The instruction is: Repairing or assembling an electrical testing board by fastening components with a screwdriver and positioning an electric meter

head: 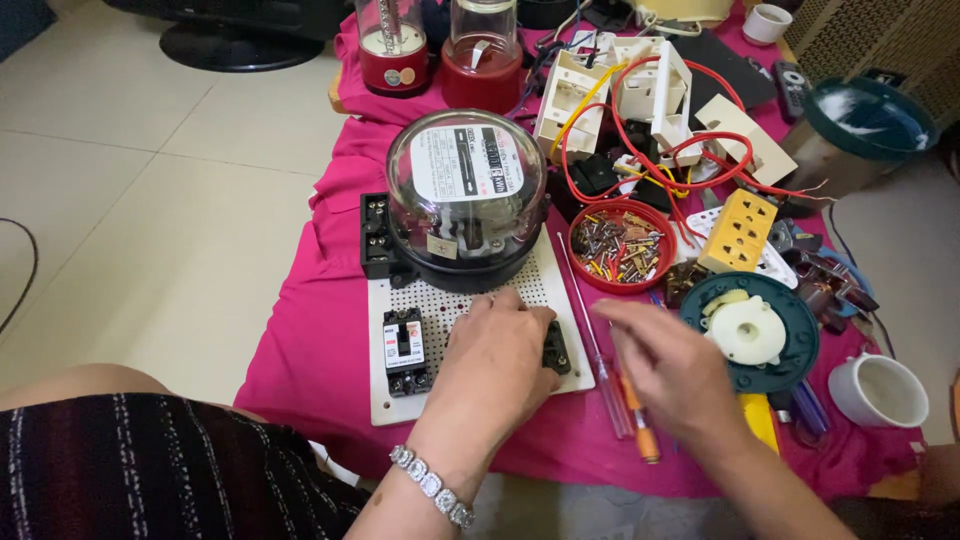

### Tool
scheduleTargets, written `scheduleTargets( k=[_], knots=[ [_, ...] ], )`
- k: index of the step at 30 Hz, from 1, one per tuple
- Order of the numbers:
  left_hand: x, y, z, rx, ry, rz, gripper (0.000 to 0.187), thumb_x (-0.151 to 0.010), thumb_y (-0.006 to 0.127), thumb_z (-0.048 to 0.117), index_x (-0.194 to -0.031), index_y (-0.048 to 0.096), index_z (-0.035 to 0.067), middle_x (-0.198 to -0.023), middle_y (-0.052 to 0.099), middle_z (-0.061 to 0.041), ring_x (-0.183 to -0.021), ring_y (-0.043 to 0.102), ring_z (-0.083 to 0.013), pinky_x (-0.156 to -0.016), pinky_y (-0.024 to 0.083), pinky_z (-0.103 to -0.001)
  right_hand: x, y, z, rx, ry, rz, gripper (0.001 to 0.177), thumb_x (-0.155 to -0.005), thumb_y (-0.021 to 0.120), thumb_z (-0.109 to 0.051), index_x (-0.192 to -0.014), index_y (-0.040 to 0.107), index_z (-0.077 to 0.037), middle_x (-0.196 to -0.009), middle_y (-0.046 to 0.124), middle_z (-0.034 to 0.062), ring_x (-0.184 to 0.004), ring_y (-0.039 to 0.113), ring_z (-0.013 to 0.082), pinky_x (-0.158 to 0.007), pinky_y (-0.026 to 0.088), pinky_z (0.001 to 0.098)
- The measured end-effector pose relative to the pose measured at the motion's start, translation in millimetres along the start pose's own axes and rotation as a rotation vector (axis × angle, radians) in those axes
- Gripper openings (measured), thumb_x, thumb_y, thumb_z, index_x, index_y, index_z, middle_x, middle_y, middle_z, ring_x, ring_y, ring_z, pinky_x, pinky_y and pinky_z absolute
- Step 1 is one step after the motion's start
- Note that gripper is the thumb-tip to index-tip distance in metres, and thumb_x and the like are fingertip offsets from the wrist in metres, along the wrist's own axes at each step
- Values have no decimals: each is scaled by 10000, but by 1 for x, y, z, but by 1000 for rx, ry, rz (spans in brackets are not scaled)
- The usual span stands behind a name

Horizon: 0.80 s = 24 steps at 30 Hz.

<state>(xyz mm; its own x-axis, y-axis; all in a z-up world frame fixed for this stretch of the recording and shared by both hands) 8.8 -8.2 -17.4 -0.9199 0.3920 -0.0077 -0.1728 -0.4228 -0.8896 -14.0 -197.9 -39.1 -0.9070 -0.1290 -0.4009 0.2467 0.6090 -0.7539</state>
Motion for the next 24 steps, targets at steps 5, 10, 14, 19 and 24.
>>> scheduleTargets(
  k=[5,10,14,19,24],
  knots=[
    [-6,-8,7,29,-46,-101,478,-749,835,162,-1208,722,95,-1178,627,-191,-1102,598,-391,-940,498,-515,-32,-22,39,331,17,89,200,-902,680,-116,-1046,788,-205,-947,728,41,-831,648,238,-775,509,376],
    [-9,-13,9,24,-62,-165,577,-767,859,188,-1312,703,84,-1205,638,-234,-1116,616,-412,-915,517,-521,-61,-28,45,508,207,-154,123,-823,757,-353,-923,828,-347,-1023,730,13,-1021,668,340,-937,523,434],
    [-9,-14,8,30,-62,-176,581,-761,863,179,-1310,703,76,-1204,639,-243,-1119,616,-412,-919,514,-530,-66,-18,50,543,212,-262,120,-796,775,-381,-900,825,-349,-1040,739,-20,-1055,657,336,-945,529,455],
    [-8,-15,11,43,-61,-196,588,-773,853,208,-1316,692,49,-1228,625,-259,-1128,601,-429,-929,506,-540,-63,-12,47,526,183,-281,121,-818,746,-390,-886,827,-332,-1029,750,5,-1058,657,348,-934,534,466],
    [-7,-13,11,34,-38,-193,574,-789,845,201,-1318,689,42,-1237,616,-256,-1133,593,-438,-926,504,-551,-64,-14,45,396,277,-361,182,-834,711,-359,-930,847,-284,-1079,773,46,-1095,664,389,-952,540,499]
  ],
)
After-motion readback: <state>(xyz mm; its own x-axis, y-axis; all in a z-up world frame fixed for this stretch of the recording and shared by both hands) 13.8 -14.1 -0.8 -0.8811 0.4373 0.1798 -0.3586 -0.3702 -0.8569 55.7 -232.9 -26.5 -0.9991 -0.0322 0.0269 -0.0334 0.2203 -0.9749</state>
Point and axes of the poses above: each hand's wrist, its own x-axis away from the middle knuckle, its own y-axis out of the palm, z = x × y, the point moved 2 cm from there along -x, towards the middle knuckle
